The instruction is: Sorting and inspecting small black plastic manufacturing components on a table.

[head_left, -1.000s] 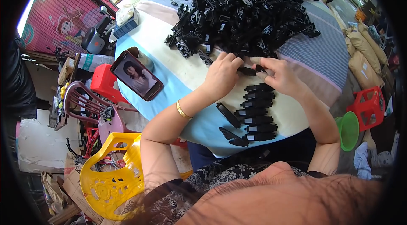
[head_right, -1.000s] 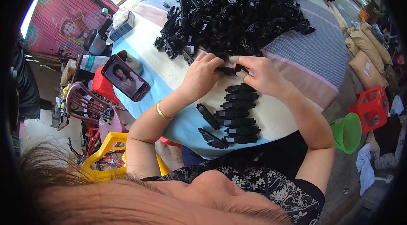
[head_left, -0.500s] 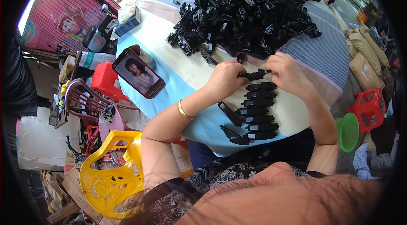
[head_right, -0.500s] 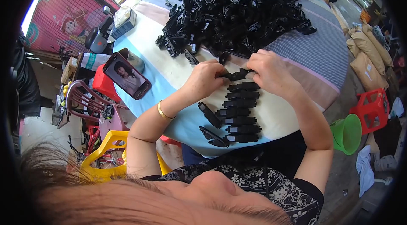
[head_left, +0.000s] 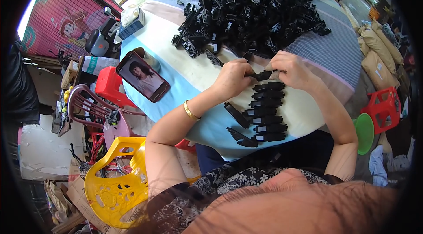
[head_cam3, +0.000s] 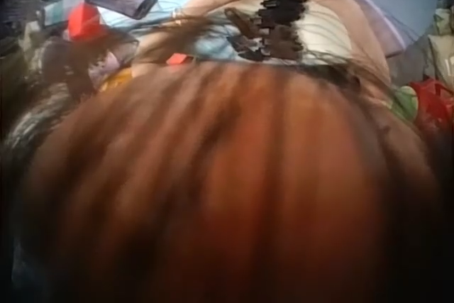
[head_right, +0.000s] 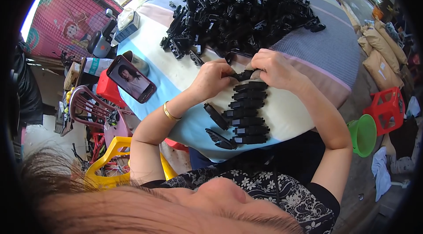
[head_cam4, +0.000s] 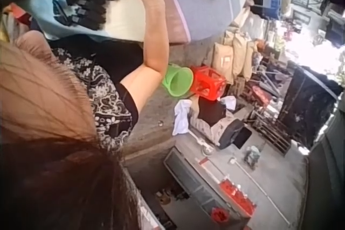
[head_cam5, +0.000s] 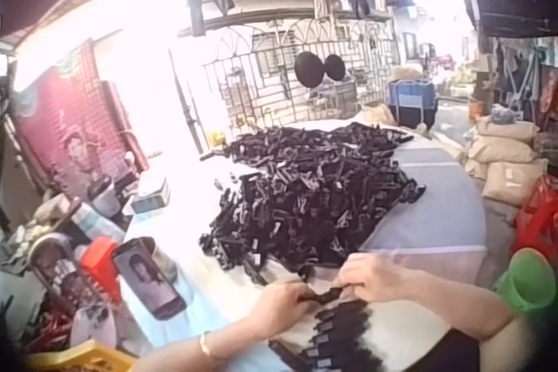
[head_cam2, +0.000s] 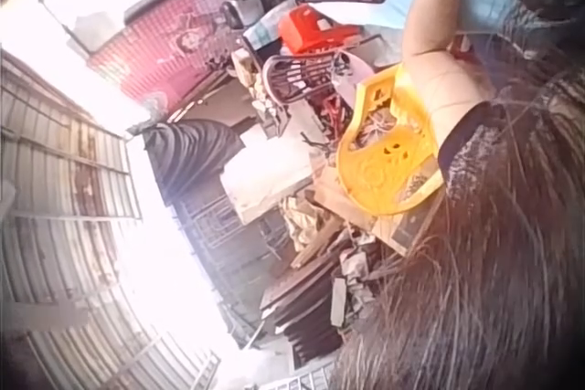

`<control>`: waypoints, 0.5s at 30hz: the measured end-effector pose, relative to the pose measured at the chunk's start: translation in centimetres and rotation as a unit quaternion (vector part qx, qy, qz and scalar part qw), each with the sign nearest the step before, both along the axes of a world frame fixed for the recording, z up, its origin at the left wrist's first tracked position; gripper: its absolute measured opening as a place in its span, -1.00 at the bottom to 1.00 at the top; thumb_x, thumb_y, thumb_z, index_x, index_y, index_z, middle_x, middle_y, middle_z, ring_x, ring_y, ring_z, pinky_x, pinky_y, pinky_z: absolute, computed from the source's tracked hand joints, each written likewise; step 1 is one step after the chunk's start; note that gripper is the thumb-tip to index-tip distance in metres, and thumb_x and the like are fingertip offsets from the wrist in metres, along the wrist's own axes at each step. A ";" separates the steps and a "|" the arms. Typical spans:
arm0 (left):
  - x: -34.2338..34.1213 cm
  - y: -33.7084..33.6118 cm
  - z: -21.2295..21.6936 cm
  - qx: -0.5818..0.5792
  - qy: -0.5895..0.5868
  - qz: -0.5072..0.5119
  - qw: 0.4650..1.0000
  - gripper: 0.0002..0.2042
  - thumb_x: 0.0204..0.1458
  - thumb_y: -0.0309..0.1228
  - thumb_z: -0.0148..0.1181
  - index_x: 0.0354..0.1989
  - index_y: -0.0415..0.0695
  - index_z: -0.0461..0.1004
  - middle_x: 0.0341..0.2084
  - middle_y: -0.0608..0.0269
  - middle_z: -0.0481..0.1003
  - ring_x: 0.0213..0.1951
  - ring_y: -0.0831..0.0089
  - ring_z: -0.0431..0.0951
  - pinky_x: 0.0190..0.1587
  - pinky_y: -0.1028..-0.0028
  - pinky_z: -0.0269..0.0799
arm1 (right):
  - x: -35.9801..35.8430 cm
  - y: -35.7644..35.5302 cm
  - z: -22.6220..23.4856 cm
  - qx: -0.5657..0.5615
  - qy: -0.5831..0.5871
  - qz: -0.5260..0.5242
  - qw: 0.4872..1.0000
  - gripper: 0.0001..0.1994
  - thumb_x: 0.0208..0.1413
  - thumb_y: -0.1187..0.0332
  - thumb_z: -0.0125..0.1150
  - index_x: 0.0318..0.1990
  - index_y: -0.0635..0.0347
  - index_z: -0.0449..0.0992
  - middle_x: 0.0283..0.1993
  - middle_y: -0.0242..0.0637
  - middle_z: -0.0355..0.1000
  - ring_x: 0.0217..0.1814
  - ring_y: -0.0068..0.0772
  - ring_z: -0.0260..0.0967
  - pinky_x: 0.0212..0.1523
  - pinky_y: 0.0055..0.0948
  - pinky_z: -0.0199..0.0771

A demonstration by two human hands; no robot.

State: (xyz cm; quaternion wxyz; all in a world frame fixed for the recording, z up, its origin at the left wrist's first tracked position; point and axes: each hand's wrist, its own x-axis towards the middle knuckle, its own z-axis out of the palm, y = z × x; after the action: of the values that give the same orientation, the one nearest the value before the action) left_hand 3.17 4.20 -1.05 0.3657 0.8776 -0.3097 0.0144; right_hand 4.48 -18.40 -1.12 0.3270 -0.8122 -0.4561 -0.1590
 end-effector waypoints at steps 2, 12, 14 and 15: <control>-0.1 -0.3 -0.1 -0.013 0.021 -0.013 1.000 -0.86 -0.25 -0.54 0.27 -0.44 -0.29 0.54 -0.50 0.09 0.45 -0.48 0.21 0.51 -0.39 0.40 0.42 | -0.3 0.8 -0.1 0.007 0.052 0.021 0.998 -0.78 -0.34 0.67 0.12 -0.41 0.33 0.50 -0.40 -0.19 0.44 -0.26 -0.15 0.37 -0.24 -0.31 0.40; 3.1 6.6 4.1 0.191 -0.097 0.015 0.977 -0.64 -0.32 -0.48 0.34 -0.23 -0.16 0.53 -0.26 0.09 0.42 -0.16 0.09 0.40 -0.07 0.30 0.36 | -0.6 1.7 0.5 -0.016 0.176 0.034 0.984 -0.81 -0.05 0.48 0.26 -0.26 0.33 0.50 -0.29 -0.15 0.46 -0.25 -0.14 0.38 -0.23 -0.33 0.38; 3.9 7.6 3.8 0.245 -0.099 0.067 0.962 -0.68 -0.32 -0.51 0.31 -0.26 -0.12 0.55 -0.27 0.14 0.42 -0.14 0.11 0.38 -0.07 0.31 0.36 | 0.0 2.9 -0.2 0.028 0.042 0.009 0.999 -0.71 0.00 0.53 0.15 -0.06 0.27 0.47 -0.03 -0.09 0.43 -0.02 -0.09 0.40 -0.05 -0.29 0.42; 4.1 7.5 3.2 0.262 -0.123 0.075 0.954 -0.73 -0.30 -0.52 0.29 -0.31 -0.10 0.56 -0.30 0.20 0.43 -0.16 0.14 0.38 -0.07 0.32 0.35 | 0.3 3.6 -0.4 0.028 0.042 0.012 0.999 -0.71 0.00 0.53 0.15 -0.06 0.27 0.47 -0.03 -0.09 0.43 -0.02 -0.09 0.40 -0.05 -0.29 0.42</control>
State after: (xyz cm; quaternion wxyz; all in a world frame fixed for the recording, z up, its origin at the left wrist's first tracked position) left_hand 7.29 11.69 2.18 0.0802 0.9546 -0.2788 0.0683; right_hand 4.76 -14.83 -1.49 0.3701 -0.8032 -0.4472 -0.1337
